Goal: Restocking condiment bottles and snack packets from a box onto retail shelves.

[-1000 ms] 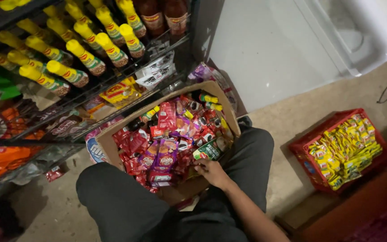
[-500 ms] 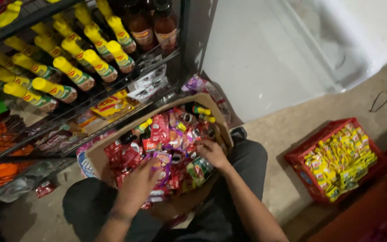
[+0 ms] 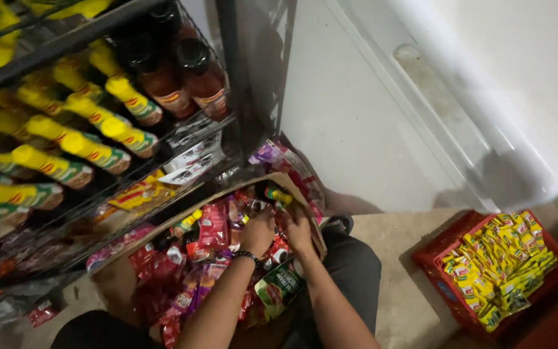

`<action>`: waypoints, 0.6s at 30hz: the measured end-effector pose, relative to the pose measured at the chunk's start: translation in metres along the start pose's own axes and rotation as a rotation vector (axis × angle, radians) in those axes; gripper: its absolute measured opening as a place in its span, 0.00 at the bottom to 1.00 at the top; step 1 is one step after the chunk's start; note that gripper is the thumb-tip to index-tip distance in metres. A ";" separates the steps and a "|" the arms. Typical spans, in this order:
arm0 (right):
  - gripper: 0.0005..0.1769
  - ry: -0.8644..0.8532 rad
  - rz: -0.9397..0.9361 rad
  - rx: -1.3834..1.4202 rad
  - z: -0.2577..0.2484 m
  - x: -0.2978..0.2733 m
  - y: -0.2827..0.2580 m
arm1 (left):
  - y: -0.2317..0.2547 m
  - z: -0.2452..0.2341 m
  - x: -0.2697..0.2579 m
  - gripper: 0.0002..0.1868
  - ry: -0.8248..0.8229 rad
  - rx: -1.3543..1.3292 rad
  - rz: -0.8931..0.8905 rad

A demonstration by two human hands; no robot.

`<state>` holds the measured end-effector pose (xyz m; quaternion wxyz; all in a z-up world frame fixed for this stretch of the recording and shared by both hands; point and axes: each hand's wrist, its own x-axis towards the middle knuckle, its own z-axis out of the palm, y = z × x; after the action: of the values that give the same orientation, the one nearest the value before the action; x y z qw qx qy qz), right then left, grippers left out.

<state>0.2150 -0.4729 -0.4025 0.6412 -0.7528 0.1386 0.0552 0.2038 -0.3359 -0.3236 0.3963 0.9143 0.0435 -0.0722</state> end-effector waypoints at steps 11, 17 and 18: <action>0.21 -0.110 0.060 0.334 0.005 0.011 0.003 | 0.016 0.009 0.049 0.32 -0.197 0.083 -0.085; 0.18 -0.282 -0.116 0.019 0.007 -0.005 -0.007 | -0.026 0.008 0.023 0.28 -0.052 0.185 -0.126; 0.19 -0.276 -0.237 -0.118 0.006 -0.011 -0.026 | -0.020 -0.003 0.015 0.25 -0.016 0.176 -0.111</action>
<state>0.2125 -0.4618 -0.3761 0.6110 -0.7853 -0.0435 0.0900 0.2161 -0.3200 -0.3382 0.3102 0.9411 0.0846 -0.1047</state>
